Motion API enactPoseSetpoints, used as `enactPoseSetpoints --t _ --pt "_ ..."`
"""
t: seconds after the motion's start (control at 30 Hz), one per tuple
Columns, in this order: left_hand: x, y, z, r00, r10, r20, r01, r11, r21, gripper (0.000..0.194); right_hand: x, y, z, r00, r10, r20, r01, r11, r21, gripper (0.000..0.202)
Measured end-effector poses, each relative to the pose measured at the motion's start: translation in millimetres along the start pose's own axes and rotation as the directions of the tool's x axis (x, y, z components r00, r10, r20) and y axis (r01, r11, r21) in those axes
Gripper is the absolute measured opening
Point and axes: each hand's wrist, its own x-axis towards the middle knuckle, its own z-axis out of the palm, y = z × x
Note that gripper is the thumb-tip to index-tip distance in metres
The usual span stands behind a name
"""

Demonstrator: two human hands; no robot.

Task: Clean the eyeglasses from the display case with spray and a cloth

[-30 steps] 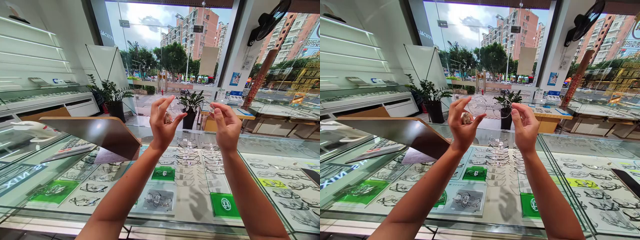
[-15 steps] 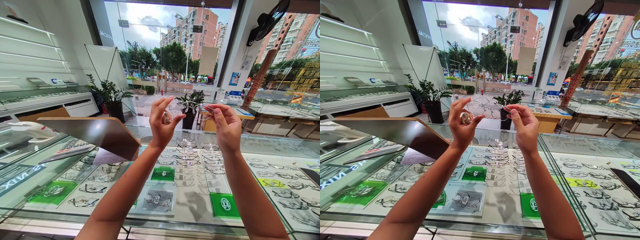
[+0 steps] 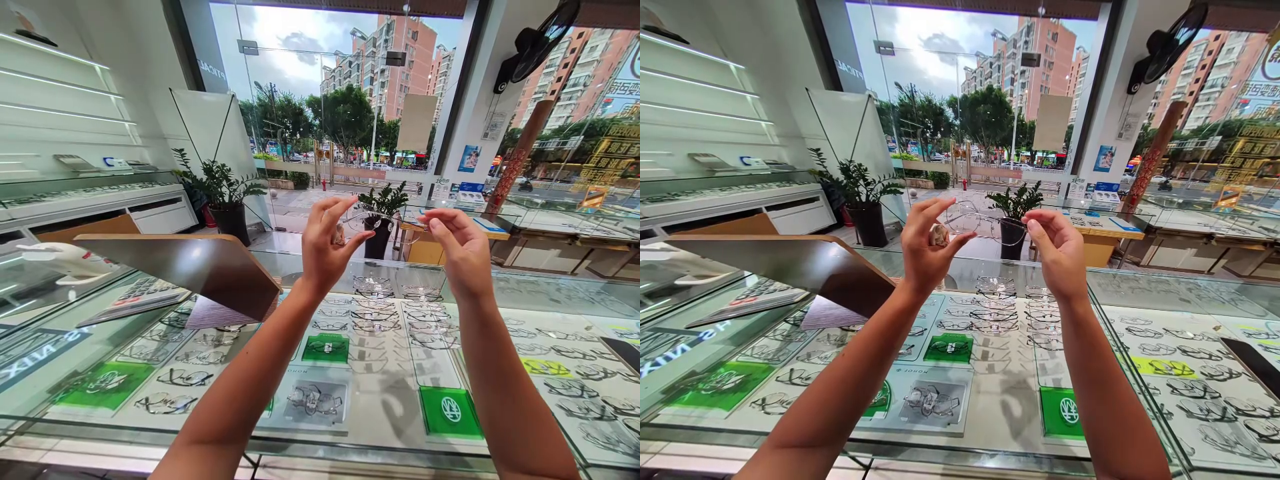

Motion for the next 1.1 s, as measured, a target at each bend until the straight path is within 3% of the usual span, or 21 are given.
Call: enactPoseSetpoints --t 0.13,0.23,0.4,0.7,1.0,1.1 --pt "2.1 0.3 -4.9 0.987 0.036 0.159 -0.051 0.994 0.093 0.055 2.7 -6.1 -8.1 0.980 -0.136 0.144 0.175 0.936 -0.306 0.014" --pt "0.9 4.3 -5.0 0.974 0.040 0.223 -0.077 0.984 0.160 0.052 0.4 -8.3 -3.4 0.956 -0.169 0.240 0.251 0.894 -0.370 0.013" --pt "-1.5 11.7 -3.3 0.954 0.045 0.298 -0.105 0.976 0.191 0.048 -2.0 -3.0 2.4 0.945 -0.157 0.288 0.268 0.876 -0.402 0.009" --pt "-1.8 11.6 -1.6 0.953 0.033 0.302 -0.063 0.994 0.090 0.043 -1.4 -1.6 0.0 0.929 -0.133 0.345 0.272 0.878 -0.394 0.010" --pt "-4.5 8.4 3.7 0.961 0.060 0.271 -0.052 0.998 -0.036 0.046 -2.9 -0.9 2.4 0.936 -0.116 0.332 0.252 0.879 -0.404 0.012" --pt "-4.5 10.1 3.6 0.962 0.029 0.270 0.000 0.994 -0.105 0.045 -3.3 -0.6 3.0 0.940 -0.102 0.327 0.238 0.881 -0.408 0.012"
